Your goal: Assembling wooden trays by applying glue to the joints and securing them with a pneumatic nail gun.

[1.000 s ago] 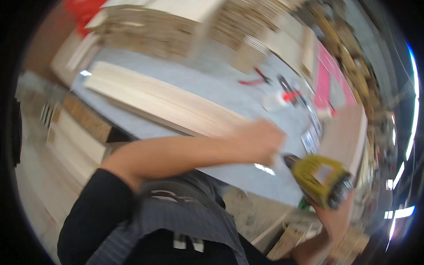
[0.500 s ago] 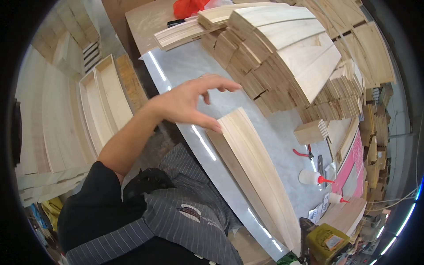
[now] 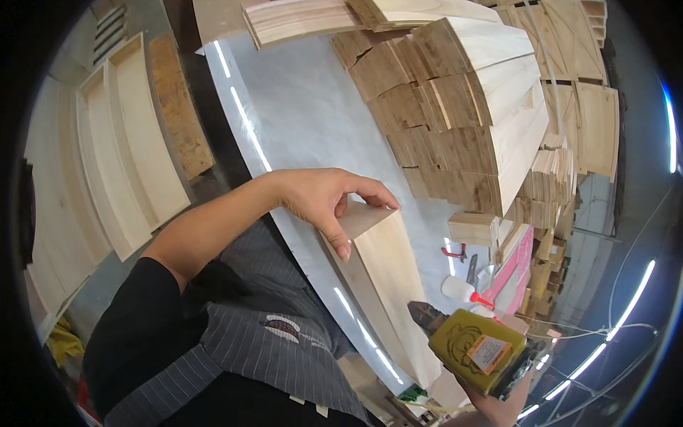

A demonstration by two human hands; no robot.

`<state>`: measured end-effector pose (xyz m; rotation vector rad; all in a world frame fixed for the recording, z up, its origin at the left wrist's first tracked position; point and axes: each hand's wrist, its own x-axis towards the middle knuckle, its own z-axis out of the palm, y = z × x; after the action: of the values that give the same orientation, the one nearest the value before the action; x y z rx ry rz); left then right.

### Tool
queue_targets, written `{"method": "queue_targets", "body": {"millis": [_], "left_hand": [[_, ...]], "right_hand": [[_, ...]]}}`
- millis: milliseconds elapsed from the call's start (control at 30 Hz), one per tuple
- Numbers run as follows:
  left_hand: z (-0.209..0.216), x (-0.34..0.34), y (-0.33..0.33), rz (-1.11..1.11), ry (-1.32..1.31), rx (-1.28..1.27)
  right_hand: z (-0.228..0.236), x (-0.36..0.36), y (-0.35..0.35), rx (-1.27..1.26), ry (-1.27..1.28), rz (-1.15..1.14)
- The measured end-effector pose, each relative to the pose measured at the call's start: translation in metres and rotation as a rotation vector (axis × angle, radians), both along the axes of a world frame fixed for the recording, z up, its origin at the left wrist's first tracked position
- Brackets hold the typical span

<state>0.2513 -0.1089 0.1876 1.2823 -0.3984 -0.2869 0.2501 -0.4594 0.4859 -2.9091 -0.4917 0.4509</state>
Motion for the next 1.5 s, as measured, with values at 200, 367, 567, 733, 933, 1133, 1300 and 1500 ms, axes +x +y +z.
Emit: {"method": "queue_targets", "body": {"millis": [200,367,567,733,933,1133,1300,1500], "left_hand": [[-0.012,0.004,-0.003,0.048,-0.097,-0.017],[-0.004,0.008,0.005,0.009,-0.107,0.022],[-0.001,0.008,0.007,-0.026,-0.115,0.088],[-0.007,0.009,0.003,-0.007,-0.16,0.058],[-0.006,0.009,0.003,-0.015,-0.14,0.064],[-0.007,0.008,0.003,-0.003,-0.13,0.054],[-0.007,0.008,0.004,-0.012,-0.127,0.05],[-0.007,0.009,0.003,-0.009,-0.145,0.05]], "right_hand": [[-0.009,0.019,0.038,-0.351,-0.036,0.203],[-0.027,0.027,0.078,-0.165,-0.017,0.204],[-0.039,0.042,0.096,-0.175,-0.09,0.22],[-0.047,0.047,0.112,-0.097,0.023,0.005],[-0.049,0.046,0.111,-0.116,-0.039,0.08],[-0.052,0.046,0.114,-0.023,-0.025,0.117],[-0.053,0.05,0.109,-0.014,-0.013,0.152],[-0.056,0.047,0.109,0.0,-0.011,0.151]]}}
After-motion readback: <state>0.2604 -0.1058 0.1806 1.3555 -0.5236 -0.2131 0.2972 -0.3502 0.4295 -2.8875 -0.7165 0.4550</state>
